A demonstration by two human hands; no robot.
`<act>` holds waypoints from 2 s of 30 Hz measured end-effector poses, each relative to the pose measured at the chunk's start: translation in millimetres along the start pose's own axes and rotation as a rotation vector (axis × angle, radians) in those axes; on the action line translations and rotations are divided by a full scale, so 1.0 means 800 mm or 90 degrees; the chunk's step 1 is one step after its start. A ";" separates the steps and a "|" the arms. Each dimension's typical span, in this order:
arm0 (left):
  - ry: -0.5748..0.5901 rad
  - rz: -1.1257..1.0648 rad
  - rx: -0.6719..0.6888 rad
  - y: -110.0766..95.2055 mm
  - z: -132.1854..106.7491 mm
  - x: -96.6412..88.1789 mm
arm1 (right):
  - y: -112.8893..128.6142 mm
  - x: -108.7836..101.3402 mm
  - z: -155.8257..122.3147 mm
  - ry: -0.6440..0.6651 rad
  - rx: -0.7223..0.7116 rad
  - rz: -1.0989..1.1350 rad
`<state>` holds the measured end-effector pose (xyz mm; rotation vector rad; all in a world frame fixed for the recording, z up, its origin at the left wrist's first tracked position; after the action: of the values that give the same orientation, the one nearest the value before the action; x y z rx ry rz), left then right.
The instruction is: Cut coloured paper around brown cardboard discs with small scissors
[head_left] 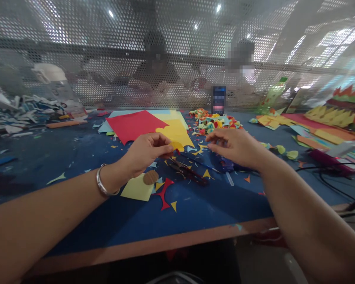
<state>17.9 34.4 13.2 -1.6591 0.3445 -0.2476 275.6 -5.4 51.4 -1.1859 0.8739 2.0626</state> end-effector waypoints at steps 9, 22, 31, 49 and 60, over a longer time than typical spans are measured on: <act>-0.059 0.048 0.024 0.002 0.007 -0.004 | -0.036 -0.032 -0.044 0.285 0.142 -0.087; -0.030 0.146 0.061 0.003 0.007 0.000 | -0.025 -0.009 -0.062 0.120 0.107 -0.077; -0.054 0.262 0.116 0.010 0.010 -0.001 | 0.006 -0.005 -0.055 -0.033 0.044 -0.005; -0.046 0.219 0.121 0.014 0.011 0.007 | 0.059 0.017 -0.050 -0.090 -0.128 -0.048; -0.043 0.220 0.129 0.013 0.009 0.009 | 0.053 0.021 -0.048 -0.045 -0.155 -0.064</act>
<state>26.6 37.4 1.6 -1.3791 0.5298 0.0312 255.5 -58.4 32.0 -1.2463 0.5292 2.1588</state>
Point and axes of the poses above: each hand's wrist, its own z-axis towards the middle knuckle, its own x-axis out of the palm, y = z × x, the point moved 2 cm from there along z, towards the middle knuckle, and after that the axes turned 13 degrees about -x, right-handed, at the moved point
